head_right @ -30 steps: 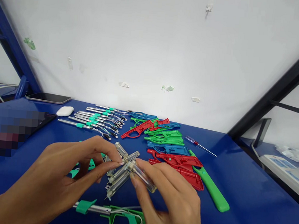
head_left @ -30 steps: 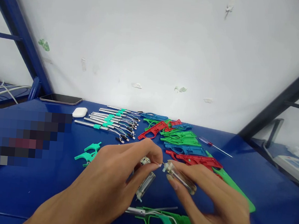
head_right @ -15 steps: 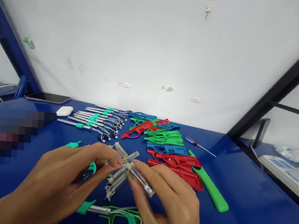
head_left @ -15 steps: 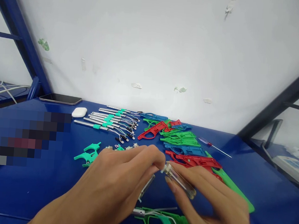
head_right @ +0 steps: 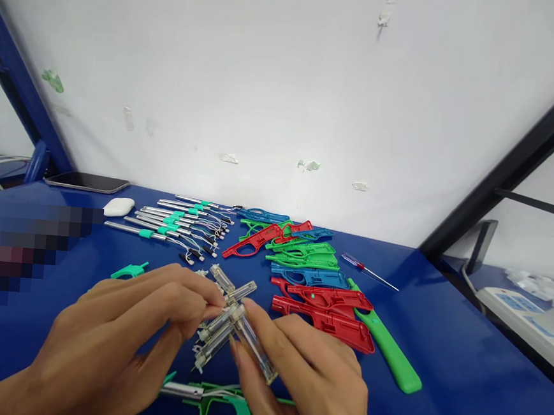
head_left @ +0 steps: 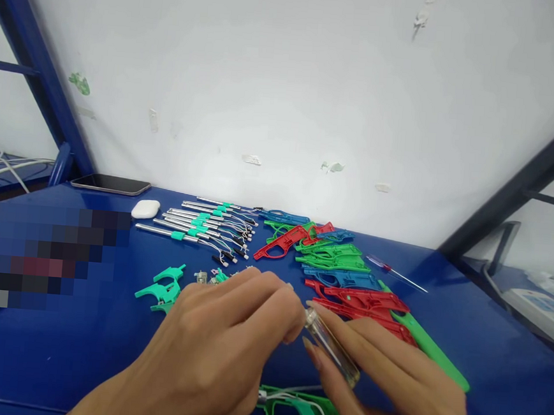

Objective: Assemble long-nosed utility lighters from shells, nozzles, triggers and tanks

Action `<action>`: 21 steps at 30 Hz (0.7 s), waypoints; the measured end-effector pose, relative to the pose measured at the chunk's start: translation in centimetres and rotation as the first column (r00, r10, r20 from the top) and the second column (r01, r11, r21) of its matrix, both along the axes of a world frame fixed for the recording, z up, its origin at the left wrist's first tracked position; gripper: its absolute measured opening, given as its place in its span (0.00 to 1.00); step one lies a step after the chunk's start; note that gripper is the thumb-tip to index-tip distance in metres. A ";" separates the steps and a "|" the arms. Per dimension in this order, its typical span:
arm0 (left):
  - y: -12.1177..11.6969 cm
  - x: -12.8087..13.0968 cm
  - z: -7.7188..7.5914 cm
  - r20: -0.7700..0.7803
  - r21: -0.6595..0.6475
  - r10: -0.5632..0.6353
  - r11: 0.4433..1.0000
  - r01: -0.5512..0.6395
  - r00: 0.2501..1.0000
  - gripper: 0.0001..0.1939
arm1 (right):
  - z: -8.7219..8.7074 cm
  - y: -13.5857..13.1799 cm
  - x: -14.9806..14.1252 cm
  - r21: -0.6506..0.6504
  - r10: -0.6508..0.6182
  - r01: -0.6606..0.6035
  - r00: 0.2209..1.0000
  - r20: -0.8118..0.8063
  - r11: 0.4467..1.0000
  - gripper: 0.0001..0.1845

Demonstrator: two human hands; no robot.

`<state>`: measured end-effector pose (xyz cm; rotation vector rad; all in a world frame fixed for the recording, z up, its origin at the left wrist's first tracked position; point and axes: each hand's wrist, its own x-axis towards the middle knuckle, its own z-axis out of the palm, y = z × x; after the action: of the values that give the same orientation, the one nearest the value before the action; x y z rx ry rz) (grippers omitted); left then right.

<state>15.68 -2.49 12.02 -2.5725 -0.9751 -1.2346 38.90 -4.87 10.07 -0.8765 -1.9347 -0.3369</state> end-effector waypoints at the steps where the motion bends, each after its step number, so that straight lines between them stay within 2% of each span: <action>1: 0.0 0.2 0.0 0.007 0.018 0.002 1.000 -0.002 1.000 0.16 | 0.0 0.0 0.0 0.012 0.003 -0.003 1.000 0.002 1.000 0.18; 5: 0.2 0.9 0.2 -0.001 0.118 0.002 0.993 -0.002 1.000 0.17 | 0.1 -0.2 -0.2 0.014 0.022 -0.022 1.000 -0.015 1.000 0.18; 9: 0.4 1.4 0.2 0.006 0.143 -0.008 0.990 0.007 1.000 0.17 | 0.4 -0.5 -0.1 -0.067 -0.008 0.004 0.998 -0.054 0.998 0.18; 15: 0.3 1.7 -0.5 0.073 0.199 0.018 0.980 -0.032 0.997 0.18 | 0.4 -0.7 0.1 -0.103 -0.004 -0.004 0.997 -0.076 0.995 0.15; 21: -0.2 2.3 -1.6 0.124 0.152 0.079 0.983 -0.098 0.989 0.17 | 0.1 -1.0 0.0 -0.121 -0.020 0.007 0.995 -0.101 0.993 0.14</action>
<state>17.94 -2.73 10.42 -2.3339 -0.9596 -1.3930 38.92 -5.92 10.16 -0.9670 -1.8704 -0.1816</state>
